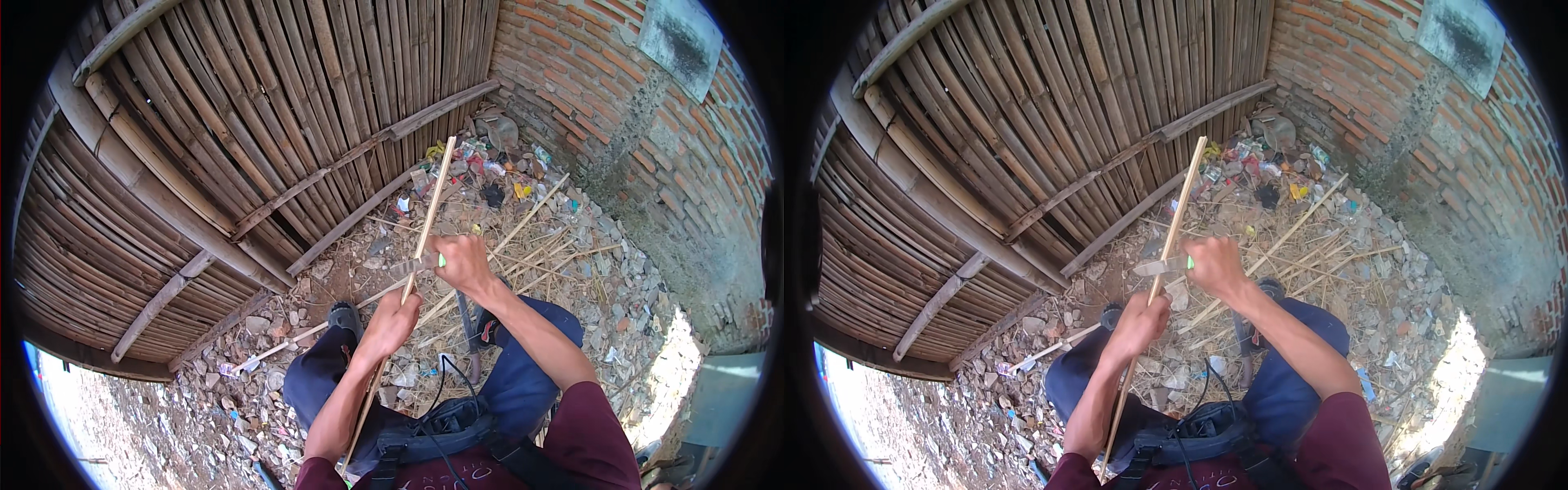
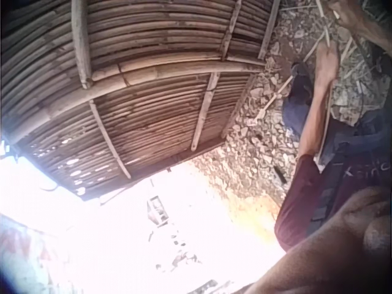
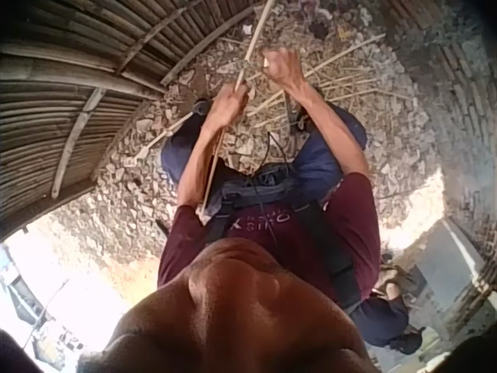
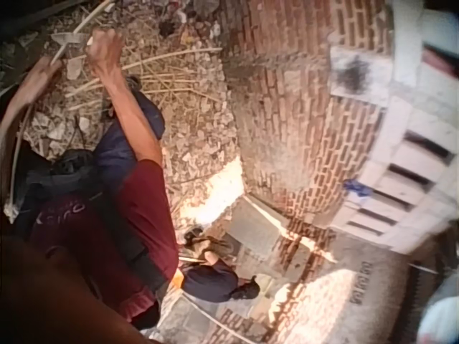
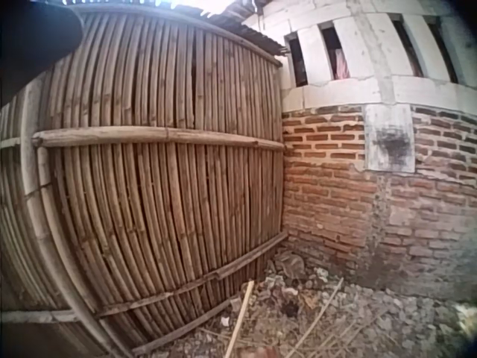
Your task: The person uses a small knife to shave and smooth the outer surface of long bamboo strips while sitting outdoors.
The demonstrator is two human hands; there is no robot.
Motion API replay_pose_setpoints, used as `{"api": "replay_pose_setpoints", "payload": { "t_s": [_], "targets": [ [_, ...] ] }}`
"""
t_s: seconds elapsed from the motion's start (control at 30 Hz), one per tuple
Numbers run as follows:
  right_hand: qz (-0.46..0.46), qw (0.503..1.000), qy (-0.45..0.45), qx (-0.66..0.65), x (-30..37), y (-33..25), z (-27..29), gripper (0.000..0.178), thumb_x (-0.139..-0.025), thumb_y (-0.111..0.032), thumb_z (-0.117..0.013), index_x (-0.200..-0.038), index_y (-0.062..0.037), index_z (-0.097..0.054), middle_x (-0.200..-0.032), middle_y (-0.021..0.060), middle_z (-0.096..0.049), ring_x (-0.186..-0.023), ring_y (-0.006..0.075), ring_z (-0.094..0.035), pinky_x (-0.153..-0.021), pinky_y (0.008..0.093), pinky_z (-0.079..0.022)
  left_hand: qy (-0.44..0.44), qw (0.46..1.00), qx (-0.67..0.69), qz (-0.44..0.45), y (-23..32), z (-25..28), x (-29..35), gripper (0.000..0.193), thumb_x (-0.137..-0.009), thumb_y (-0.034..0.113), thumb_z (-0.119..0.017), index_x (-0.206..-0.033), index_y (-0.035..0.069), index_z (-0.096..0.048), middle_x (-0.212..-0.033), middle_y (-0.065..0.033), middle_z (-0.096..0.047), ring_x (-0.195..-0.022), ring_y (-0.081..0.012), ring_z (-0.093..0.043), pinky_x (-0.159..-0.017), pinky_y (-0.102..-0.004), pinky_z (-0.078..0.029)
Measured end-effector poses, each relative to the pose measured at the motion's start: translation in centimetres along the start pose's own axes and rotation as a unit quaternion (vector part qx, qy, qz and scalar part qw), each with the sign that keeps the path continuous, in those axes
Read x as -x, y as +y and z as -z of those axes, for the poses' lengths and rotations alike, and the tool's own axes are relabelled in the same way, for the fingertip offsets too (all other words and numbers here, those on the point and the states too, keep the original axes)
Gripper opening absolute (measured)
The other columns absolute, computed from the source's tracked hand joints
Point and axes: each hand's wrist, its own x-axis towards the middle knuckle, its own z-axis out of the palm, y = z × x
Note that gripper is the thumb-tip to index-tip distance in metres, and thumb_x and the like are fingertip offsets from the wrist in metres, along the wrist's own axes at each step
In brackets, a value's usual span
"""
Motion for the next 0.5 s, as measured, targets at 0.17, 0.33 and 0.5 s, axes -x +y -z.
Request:
{"api": "replay_pose_setpoints", "payload": {
  "t_s": [0.17,0.33,0.5],
  "targets": [
    [-0.059,0.996,0.049,0.041,-2.0,4.5,1.0,0.019,-0.075,-0.004,-0.072,-0.091,-0.0075,-0.081,-0.068,0.0181,-0.073,-0.061,0.0367,-0.073,-0.057,0.0467,-0.056,-0.041,0.997,-0.035,0.048,0.3,0.5,0.5,0.035,-0.106,0.027,-0.050,-0.087,-0.002,-0.057,-0.071,-0.0096,-0.057,-0.068,-0.0216,-0.055,-0.067,-0.0437,-0.046],
    [-0.193,0.972,0.080,0.112,-3.1,9.3,2.0,0.019,-0.074,0.001,-0.068,-0.086,-0.0050,-0.081,-0.072,0.0238,-0.073,-0.068,0.0412,-0.075,-0.063,0.0514,-0.058,-0.051,0.994,-0.083,0.039,-0.5,-0.4,0.5,0.038,-0.105,0.028,-0.050,-0.093,-0.006,-0.061,-0.076,-0.0181,-0.062,-0.075,-0.0291,-0.061,-0.077,-0.0485,-0.049],
    [-0.181,0.976,0.107,0.058,-3.1,10.3,2.5,0.018,-0.075,-0.002,-0.066,-0.086,-0.0039,-0.080,-0.075,0.0257,-0.073,-0.073,0.0458,-0.073,-0.070,0.0542,-0.059,-0.048,0.994,-0.095,0.028,-0.3,-0.7,0.5,0.040,-0.105,0.029,-0.051,-0.095,-0.008,-0.061,-0.078,-0.0230,-0.064,-0.077,-0.0336,-0.063,-0.079,-0.0504,-0.049]
  ]
}}
